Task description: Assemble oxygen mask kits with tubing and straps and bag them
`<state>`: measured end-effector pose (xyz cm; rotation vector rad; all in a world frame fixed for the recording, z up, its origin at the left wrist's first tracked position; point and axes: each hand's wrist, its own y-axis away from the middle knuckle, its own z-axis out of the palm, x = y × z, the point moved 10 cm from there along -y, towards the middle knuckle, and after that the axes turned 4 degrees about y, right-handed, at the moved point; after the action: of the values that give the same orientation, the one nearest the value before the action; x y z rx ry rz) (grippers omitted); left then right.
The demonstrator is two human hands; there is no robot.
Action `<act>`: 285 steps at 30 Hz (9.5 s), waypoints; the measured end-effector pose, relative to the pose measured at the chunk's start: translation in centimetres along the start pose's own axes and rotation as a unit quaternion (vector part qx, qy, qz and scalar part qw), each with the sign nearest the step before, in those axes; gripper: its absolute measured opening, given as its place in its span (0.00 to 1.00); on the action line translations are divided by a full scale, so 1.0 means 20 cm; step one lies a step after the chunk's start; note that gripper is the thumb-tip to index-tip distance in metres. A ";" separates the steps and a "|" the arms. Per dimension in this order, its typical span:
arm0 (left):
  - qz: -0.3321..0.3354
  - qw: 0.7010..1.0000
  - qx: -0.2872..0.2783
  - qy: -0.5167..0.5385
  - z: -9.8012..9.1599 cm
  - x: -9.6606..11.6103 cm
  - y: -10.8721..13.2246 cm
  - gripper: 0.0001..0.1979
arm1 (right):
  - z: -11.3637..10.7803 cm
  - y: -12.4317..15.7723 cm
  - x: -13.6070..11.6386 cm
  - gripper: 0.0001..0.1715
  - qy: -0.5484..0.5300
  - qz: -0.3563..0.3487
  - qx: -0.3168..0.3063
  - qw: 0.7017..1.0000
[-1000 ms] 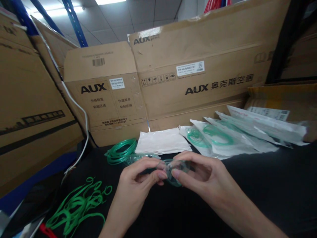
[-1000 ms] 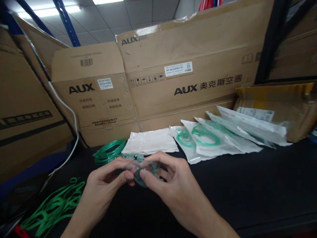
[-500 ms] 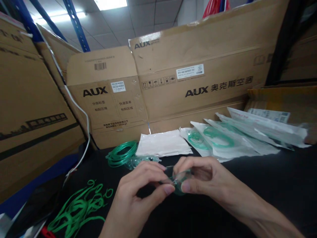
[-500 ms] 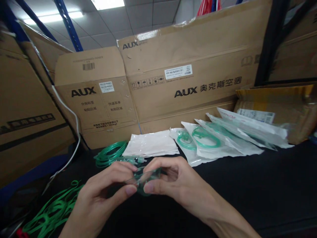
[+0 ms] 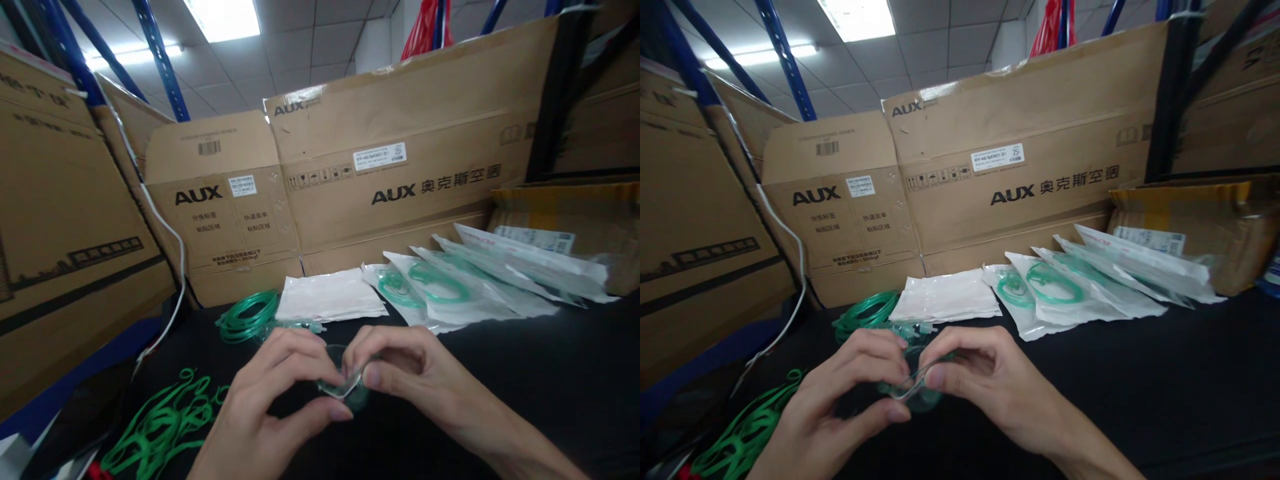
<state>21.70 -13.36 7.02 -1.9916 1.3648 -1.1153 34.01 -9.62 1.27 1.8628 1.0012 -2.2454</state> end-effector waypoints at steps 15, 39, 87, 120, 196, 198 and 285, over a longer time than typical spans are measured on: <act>-0.020 0.979 -0.047 0.199 0.05 -0.03 0.04 0.11 | 0.09 0.00 -0.06 0.07 -0.042 -0.085 -0.067 0.993; 0.040 0.994 0.001 0.103 0.01 0.06 0.00 0.06 | 0.09 0.03 -0.14 0.07 0.101 -0.142 -0.046 0.984; 0.060 0.993 0.098 -0.029 -0.01 0.17 -0.01 0.10 | 0.11 0.05 -0.21 0.05 0.173 -0.160 -0.007 0.972; 0.103 0.994 0.034 0.029 0.01 0.14 0.01 0.04 | 0.08 0.03 -0.14 0.10 0.055 -0.138 -0.073 0.986; -0.520 0.742 0.068 -0.417 -0.96 -0.41 0.65 0.12 | -0.18 0.00 -0.12 0.18 0.517 -0.076 0.121 0.844; -0.434 0.741 0.184 -0.478 -1.02 -0.23 0.52 0.14 | -0.19 0.00 -0.11 0.19 0.516 -0.066 0.122 0.845; -0.437 0.726 0.267 0.458 0.30 -0.53 0.22 0.17 | -0.19 -0.02 0.02 0.19 0.209 0.089 0.080 0.971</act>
<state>22.48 -5.65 -3.37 -1.5970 0.1434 -2.7921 37.01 -7.21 0.85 2.4530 0.6677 -1.9244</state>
